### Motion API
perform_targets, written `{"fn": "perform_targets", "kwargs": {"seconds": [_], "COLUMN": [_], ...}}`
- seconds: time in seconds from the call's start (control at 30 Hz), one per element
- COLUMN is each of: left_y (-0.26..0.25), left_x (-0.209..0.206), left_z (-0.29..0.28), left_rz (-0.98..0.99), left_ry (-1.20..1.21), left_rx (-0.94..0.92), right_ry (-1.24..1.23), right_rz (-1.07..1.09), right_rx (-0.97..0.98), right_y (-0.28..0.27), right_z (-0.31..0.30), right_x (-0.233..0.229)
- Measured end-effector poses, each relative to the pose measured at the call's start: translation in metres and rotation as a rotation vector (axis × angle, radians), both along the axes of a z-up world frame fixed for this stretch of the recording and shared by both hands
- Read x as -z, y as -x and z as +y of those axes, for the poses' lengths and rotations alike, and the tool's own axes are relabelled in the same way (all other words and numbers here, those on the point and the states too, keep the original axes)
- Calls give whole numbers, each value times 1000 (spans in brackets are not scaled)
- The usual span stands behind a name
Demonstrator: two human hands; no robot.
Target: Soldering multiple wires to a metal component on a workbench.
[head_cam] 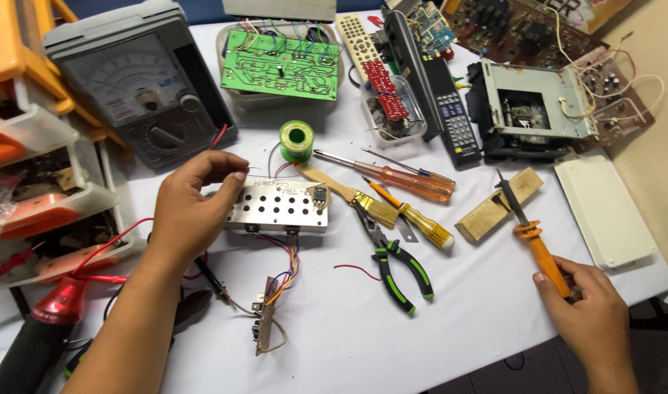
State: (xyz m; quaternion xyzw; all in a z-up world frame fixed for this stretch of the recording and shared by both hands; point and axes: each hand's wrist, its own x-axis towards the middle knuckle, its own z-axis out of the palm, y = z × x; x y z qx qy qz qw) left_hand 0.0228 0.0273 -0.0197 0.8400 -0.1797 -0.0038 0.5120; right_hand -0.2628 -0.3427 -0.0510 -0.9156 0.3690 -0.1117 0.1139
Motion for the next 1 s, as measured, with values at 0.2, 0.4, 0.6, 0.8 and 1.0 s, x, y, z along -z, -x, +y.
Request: {"fn": "perform_targets", "kwargs": {"seconds": [0.2,0.4,0.6,0.8,1.0], "left_y": [1,-6,-6,-5,-5], "left_x": [-18,-20,-14,-6,-2], "left_z": [0,8,11,13,14], "left_rz": [122,143,174,193,156], "left_ry": [-44,-89,-119,-132,-37], "left_rx": [48,32,15,-12,2], "right_ry": [-24,-21,-52,-47,3], "right_rz": [-16,34,40,-8,-57], "right_rx": [-10,-28,3,-42,-61], "right_y": [-5,-2,-3,0,4], "right_z": [4,-5,0,-2,-1], "right_x": [-1,4,-1,-1,6]}}
